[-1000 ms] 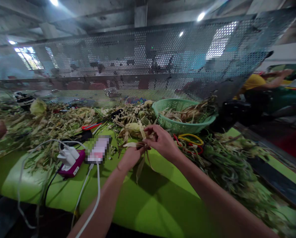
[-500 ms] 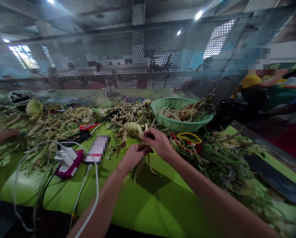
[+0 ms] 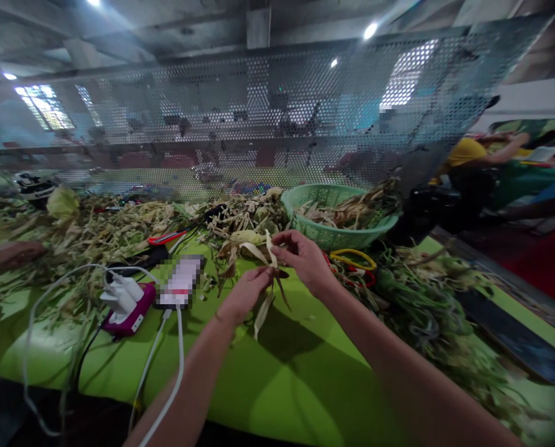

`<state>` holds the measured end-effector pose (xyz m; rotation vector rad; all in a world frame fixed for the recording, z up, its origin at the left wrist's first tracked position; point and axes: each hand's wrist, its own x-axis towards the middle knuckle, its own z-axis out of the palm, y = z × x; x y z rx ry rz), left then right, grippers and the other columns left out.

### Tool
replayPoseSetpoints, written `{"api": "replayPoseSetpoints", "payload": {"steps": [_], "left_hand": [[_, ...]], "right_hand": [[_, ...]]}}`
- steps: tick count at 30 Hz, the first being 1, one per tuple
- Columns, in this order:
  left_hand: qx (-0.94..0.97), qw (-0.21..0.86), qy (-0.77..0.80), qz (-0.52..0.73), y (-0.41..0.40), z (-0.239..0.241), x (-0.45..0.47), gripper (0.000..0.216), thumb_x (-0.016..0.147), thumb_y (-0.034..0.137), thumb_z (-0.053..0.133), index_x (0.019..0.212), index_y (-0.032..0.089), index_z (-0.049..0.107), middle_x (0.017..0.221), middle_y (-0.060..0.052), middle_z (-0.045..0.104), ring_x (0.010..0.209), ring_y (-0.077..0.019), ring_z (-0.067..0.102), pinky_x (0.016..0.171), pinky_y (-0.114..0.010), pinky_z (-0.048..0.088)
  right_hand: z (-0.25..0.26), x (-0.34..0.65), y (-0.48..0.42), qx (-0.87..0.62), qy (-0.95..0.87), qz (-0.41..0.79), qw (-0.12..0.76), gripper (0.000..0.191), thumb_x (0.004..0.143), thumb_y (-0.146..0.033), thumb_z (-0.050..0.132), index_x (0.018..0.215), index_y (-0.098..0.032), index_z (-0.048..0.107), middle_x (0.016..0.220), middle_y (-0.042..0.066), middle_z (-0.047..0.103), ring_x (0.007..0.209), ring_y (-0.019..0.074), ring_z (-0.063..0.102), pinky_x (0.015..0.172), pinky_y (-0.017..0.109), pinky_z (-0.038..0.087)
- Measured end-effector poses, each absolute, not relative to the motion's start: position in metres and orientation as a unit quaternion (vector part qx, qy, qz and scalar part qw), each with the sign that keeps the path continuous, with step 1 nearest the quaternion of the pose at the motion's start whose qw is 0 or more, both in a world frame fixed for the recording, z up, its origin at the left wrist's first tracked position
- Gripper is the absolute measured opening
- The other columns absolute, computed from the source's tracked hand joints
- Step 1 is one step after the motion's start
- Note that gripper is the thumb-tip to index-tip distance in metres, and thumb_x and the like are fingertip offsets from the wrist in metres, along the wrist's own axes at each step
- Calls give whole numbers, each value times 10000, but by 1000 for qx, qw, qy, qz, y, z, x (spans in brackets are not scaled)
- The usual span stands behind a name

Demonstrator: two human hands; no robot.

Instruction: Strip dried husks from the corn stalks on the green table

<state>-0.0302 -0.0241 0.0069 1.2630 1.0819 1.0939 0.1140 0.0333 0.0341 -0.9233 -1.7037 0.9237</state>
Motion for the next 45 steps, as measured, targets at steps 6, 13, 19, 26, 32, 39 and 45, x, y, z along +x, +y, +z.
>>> {"api": "replayPoseSetpoints", "payload": {"steps": [6, 13, 19, 26, 32, 39, 45], "left_hand": [[433, 528, 470, 559, -22, 3, -35, 187, 754, 295, 614, 868, 185, 712, 1034, -79, 694, 1040, -218, 569, 954, -336, 413], [485, 579, 418, 505, -21, 3, -35, 152, 765, 298, 594, 706, 173, 657, 760, -57, 660, 753, -188, 558, 730, -301, 441], [441, 622, 388, 518, -21, 2, -34, 134, 730, 295, 651, 772, 171, 684, 755, -54, 659, 649, -146, 515, 625, -254, 399], [383, 646, 352, 560, -17, 1, -34, 159, 728, 256, 668, 836, 139, 673, 735, -46, 662, 639, -114, 554, 639, -220, 428], [333, 638, 325, 614, -14, 8, -34, 201, 672, 186, 676, 864, 130, 661, 821, -44, 663, 678, -103, 576, 637, -206, 457], [295, 628, 355, 627, -18, 8, -39, 230, 687, 311, 731, 791, 133, 629, 642, 39, 565, 552, -55, 474, 530, -173, 386], [294, 609, 360, 643, -14, 6, -39, 291, 631, 340, 774, 668, 138, 567, 527, 78, 453, 467, -33, 402, 471, -170, 317]], "right_hand": [[30, 115, 37, -359, -675, 489, 420, 253, 740, -409, 653, 800, -175, 580, 728, -7, 578, 645, 123, 503, 624, 261, 431], [26, 112, 36, -337, -651, 541, 414, 266, 661, -375, 721, 720, -145, 602, 629, -32, 553, 577, 98, 473, 591, 250, 388], [32, 110, 32, -322, -616, 567, 442, 285, 641, -396, 740, 688, -163, 582, 607, -41, 531, 555, 95, 458, 556, 244, 382], [32, 115, 34, -349, -633, 548, 421, 283, 721, -421, 677, 853, -172, 650, 709, -1, 639, 620, 140, 565, 623, 279, 455], [24, 117, 39, -352, -679, 546, 343, 272, 729, -399, 673, 817, -145, 633, 758, 30, 665, 689, 146, 576, 671, 277, 443], [22, 116, 44, -350, -758, 421, 355, 187, 711, -342, 646, 716, -156, 627, 658, -13, 581, 640, 130, 493, 619, 251, 383], [23, 116, 41, -371, -807, 298, 350, 141, 772, -304, 601, 735, -177, 653, 669, -8, 617, 653, 146, 528, 624, 250, 373]]}}
